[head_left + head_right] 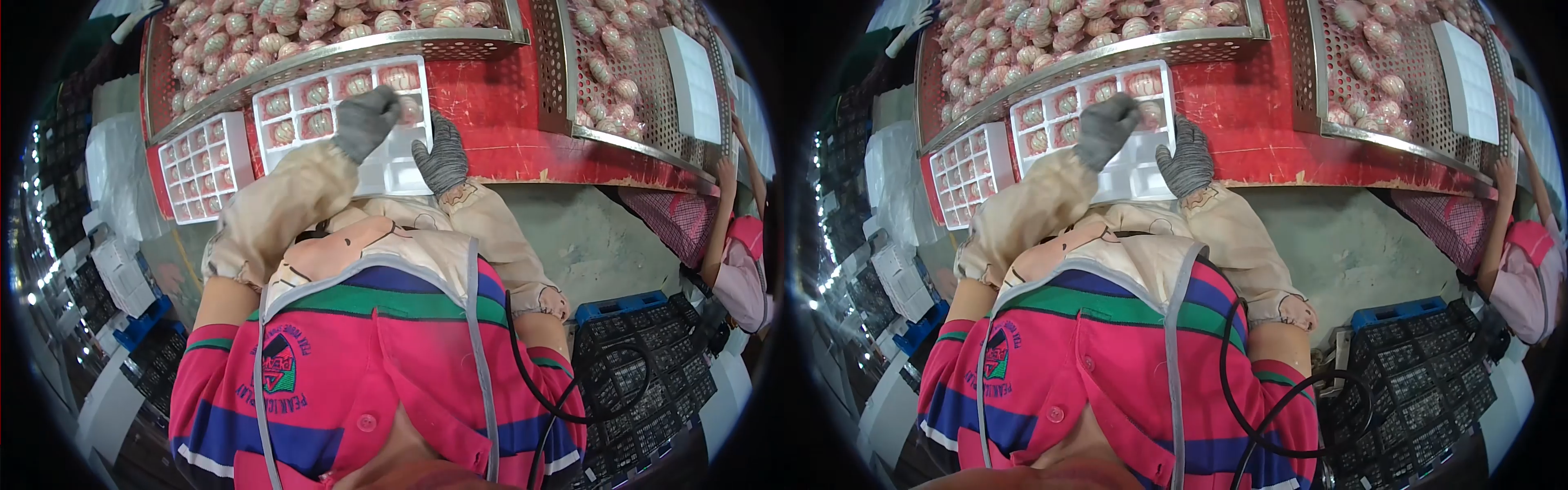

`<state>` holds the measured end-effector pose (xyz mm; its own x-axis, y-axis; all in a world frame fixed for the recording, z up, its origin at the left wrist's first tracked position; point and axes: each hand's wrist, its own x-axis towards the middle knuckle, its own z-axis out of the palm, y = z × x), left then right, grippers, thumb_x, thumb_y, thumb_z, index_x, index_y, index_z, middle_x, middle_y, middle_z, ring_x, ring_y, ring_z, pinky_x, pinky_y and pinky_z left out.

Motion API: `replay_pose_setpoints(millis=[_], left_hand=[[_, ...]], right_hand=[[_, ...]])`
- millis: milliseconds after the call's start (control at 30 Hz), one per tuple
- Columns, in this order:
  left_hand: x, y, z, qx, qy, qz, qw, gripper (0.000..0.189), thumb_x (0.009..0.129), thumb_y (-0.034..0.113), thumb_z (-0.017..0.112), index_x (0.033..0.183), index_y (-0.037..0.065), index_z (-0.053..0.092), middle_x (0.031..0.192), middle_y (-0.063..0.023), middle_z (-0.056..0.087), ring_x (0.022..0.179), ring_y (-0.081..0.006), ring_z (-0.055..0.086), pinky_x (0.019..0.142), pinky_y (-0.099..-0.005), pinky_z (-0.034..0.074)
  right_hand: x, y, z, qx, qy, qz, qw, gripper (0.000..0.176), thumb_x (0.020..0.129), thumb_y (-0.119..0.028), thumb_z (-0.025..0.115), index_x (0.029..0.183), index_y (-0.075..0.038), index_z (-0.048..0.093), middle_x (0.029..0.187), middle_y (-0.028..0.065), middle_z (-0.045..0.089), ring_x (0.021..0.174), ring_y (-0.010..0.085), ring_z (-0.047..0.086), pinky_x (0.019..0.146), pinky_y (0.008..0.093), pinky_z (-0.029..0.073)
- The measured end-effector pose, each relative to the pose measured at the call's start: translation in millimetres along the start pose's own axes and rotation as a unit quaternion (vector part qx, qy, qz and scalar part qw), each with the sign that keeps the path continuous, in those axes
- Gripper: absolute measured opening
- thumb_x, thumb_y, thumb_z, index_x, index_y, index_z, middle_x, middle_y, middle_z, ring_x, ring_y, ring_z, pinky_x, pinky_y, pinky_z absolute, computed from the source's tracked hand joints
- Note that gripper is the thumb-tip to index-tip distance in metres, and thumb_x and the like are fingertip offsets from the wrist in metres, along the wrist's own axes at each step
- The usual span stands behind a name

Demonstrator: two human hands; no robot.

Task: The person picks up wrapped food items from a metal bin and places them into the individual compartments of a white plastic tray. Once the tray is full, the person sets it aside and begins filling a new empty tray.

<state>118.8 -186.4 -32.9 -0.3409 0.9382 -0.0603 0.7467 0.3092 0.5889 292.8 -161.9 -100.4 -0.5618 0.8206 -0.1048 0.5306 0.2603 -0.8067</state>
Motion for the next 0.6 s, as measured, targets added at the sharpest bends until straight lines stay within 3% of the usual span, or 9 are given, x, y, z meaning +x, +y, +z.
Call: replay_pose_setpoints(millis=[133,233,267,300,333,367,400,467,600], left_hand=[[-24.9,-0.2,-46.0,-0.236,0.076,-0.038,0.968,0.009,0.082,0.008,0.066,0.090,0.003,0.064,0.074,-0.0074,0.066,0.065,-0.0082,0.059,0.061,-0.0245,0.048],[-21.9,54.1,-93.8,-0.272,-0.030,-0.044,0.961,0.009,0.083,0.007,0.066,0.089,0.001,0.064,0.073,-0.0026,0.064,0.065,-0.0070,0.056,0.061,-0.0238,0.047],[-23.1,69.4,-96.9,-0.308,-0.097,-0.057,0.945,0.009,0.083,0.007,0.066,0.088,0.001,0.063,0.073,-0.0015,0.064,0.065,-0.0074,0.056,0.061,-0.0236,0.047],[-21.3,90.7,-85.4,-0.351,-0.102,-0.008,0.931,0.007,0.083,0.006,0.065,0.087,0.001,0.063,0.071,0.0005,0.061,0.062,-0.0071,0.054,0.057,-0.0217,0.045],[-21.9,100.1,-81.3,-0.351,-0.134,0.018,0.926,0.007,0.083,0.006,0.065,0.087,0.001,0.063,0.071,0.0005,0.061,0.062,-0.0071,0.054,0.057,-0.0217,0.045],[-21.3,105.6,-78.2,-0.367,-0.170,-0.005,0.915,0.007,0.083,0.006,0.065,0.087,0.000,0.063,0.070,0.0002,0.060,0.059,-0.0065,0.052,0.054,-0.0208,0.043],[-20.6,109.7,-74.1,-0.376,-0.208,-0.030,0.902,0.008,0.084,0.007,0.064,0.087,0.000,0.063,0.069,-0.0001,0.060,0.057,-0.0059,0.050,0.052,-0.0199,0.041],[-24.6,118.6,-62.9,-0.367,-0.292,-0.015,0.883,0.009,0.083,0.007,0.065,0.087,0.000,0.063,0.067,-0.0011,0.059,0.054,-0.0052,0.049,0.049,-0.0187,0.039],[-39.0,145.4,-32.2,-0.354,-0.458,-0.037,0.815,0.010,0.080,0.008,0.065,0.084,-0.001,0.061,0.064,-0.0026,0.059,0.051,-0.0076,0.051,0.048,-0.0194,0.039]], right_hand=[[1.2,-15.2,-13.4,-0.041,0.007,-0.021,0.999,0.076,0.073,-0.028,0.071,0.135,-0.003,0.036,0.132,0.0205,0.043,0.121,0.0361,0.041,0.104,0.0425,0.032],[7.5,-62.7,-52.2,0.076,0.022,-0.187,0.979,0.084,0.070,-0.028,0.078,0.137,-0.006,0.032,0.131,0.0168,0.044,0.121,0.0308,0.044,0.101,0.0415,0.037],[4.2,-71.1,-55.3,0.068,0.044,-0.173,0.981,0.084,0.070,-0.028,0.078,0.137,-0.006,0.032,0.131,0.0168,0.044,0.121,0.0308,0.044,0.101,0.0415,0.037],[-8.1,-72.1,-68.0,0.314,-0.011,-0.028,0.949,0.082,0.071,-0.024,0.079,0.136,-0.007,0.032,0.129,0.0145,0.045,0.118,0.0278,0.046,0.098,0.0401,0.040],[-13.3,-74.3,-71.3,0.552,-0.083,0.085,0.825,0.079,0.072,-0.021,0.079,0.136,-0.009,0.032,0.126,0.0122,0.046,0.115,0.0249,0.048,0.094,0.0386,0.043],[-17.7,-61.6,-66.0,0.547,-0.025,0.028,0.836,0.075,0.071,-0.021,0.080,0.131,-0.009,0.037,0.117,0.0089,0.050,0.103,0.0165,0.053,0.081,0.0315,0.049],[-28.8,-57.4,-74.5,0.549,0.017,0.030,0.835,0.075,0.071,-0.021,0.080,0.131,-0.009,0.037,0.117,0.0089,0.050,0.103,0.0165,0.053,0.081,0.0315,0.049],[-57.6,-51.5,-90.0,0.392,0.068,0.043,0.916,0.077,0.069,-0.022,0.082,0.131,-0.009,0.037,0.120,0.0090,0.048,0.107,0.0186,0.051,0.083,0.0328,0.049],[-128.6,-26.5,-70.1,0.581,0.152,-0.002,0.800,0.081,0.069,-0.013,0.081,0.135,-0.011,0.033,0.126,0.0031,0.045,0.118,0.0172,0.044,0.095,0.0351,0.042]])
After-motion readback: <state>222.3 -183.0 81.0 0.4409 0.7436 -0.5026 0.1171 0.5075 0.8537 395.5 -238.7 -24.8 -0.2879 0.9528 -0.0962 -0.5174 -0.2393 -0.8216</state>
